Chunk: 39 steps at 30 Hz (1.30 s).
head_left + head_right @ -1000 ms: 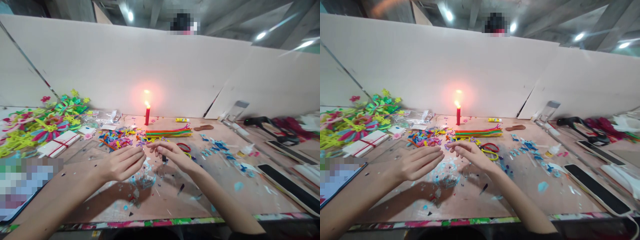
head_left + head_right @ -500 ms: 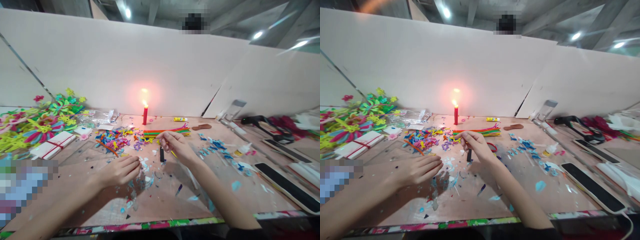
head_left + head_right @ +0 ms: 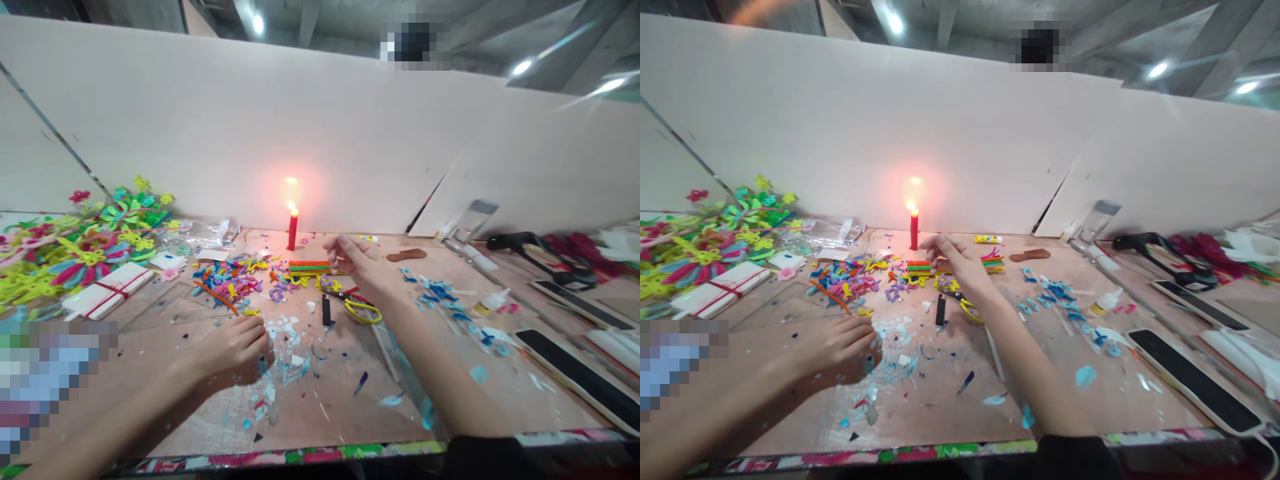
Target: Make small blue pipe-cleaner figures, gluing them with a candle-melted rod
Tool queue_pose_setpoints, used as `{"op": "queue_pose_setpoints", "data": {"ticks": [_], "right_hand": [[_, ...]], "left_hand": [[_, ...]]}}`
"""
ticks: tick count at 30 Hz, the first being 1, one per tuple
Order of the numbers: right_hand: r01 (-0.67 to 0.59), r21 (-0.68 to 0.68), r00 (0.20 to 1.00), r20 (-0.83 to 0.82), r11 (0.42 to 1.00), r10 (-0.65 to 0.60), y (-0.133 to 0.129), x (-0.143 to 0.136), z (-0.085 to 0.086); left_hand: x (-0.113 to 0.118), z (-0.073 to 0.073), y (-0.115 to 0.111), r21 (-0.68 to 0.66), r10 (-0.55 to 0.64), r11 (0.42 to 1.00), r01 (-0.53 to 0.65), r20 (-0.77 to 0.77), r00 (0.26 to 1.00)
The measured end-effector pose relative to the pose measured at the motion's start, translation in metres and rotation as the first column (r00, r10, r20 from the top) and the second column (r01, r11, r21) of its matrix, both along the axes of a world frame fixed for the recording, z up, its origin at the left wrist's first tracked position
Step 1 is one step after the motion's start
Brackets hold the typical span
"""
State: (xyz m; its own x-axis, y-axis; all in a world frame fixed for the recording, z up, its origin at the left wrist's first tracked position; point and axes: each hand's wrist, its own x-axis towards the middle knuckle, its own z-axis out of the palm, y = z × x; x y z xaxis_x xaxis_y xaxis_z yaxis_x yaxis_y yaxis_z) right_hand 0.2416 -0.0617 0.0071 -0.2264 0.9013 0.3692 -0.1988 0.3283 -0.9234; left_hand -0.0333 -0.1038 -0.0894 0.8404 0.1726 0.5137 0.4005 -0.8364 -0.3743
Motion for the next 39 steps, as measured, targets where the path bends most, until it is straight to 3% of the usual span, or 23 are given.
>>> {"op": "queue_pose_setpoints", "data": {"ticks": [5,10,13,16,20,23,26,30,34,39], "right_hand": [[-0.025,0.039,1.0,0.017,0.999,0.024,0.002,-0.005,0.004],[0.121,0.03,0.992,-0.047,0.992,-0.12,0.01,0.004,0.006],[0.174,0.013,0.985,0.0,0.985,-0.174,0.012,0.016,0.006],[0.019,-0.034,0.977,0.215,0.999,-0.011,0.003,0.022,0.004],[-0.31,-0.149,0.774,0.535,0.939,0.34,-0.018,0.011,-0.005],[-0.372,-0.126,0.697,0.616,0.92,0.366,-0.029,-0.008,-0.016],[-0.287,-0.066,0.812,0.512,0.956,0.279,-0.032,-0.028,-0.026],[-0.187,-0.102,0.964,0.173,0.977,0.203,-0.027,-0.04,-0.033],[-0.087,-0.125,0.996,-0.007,0.988,0.087,-0.017,-0.039,-0.033],[0.001,-0.053,0.999,0.032,0.999,0.001,-0.007,-0.033,-0.027]], "left_hand": [[0.002,0.003,0.005,0.026,-0.013,1.0,0.014,-0.016,1.0],[-0.002,0.015,0.008,0.078,-0.025,0.997,0.02,0.074,0.997],[-0.003,0.025,0.009,0.123,0.009,0.992,-0.026,0.134,0.991],[-0.003,0.035,0.01,0.168,0.015,0.985,-0.047,0.186,0.982],[0.0,0.041,0.008,0.131,0.016,0.99,-0.048,0.238,0.971],[0.004,0.041,0.003,0.105,0.016,0.993,-0.044,0.25,0.968],[0.011,0.044,-0.003,0.158,-0.013,0.987,-0.024,0.228,0.974],[0.02,0.049,-0.008,0.221,-0.028,0.975,-0.018,0.2,0.979],[0.023,0.041,-0.006,0.206,-0.046,0.979,0.003,0.204,0.978],[0.026,0.023,-0.001,0.046,-0.033,0.999,0.026,0.155,0.987]]}}
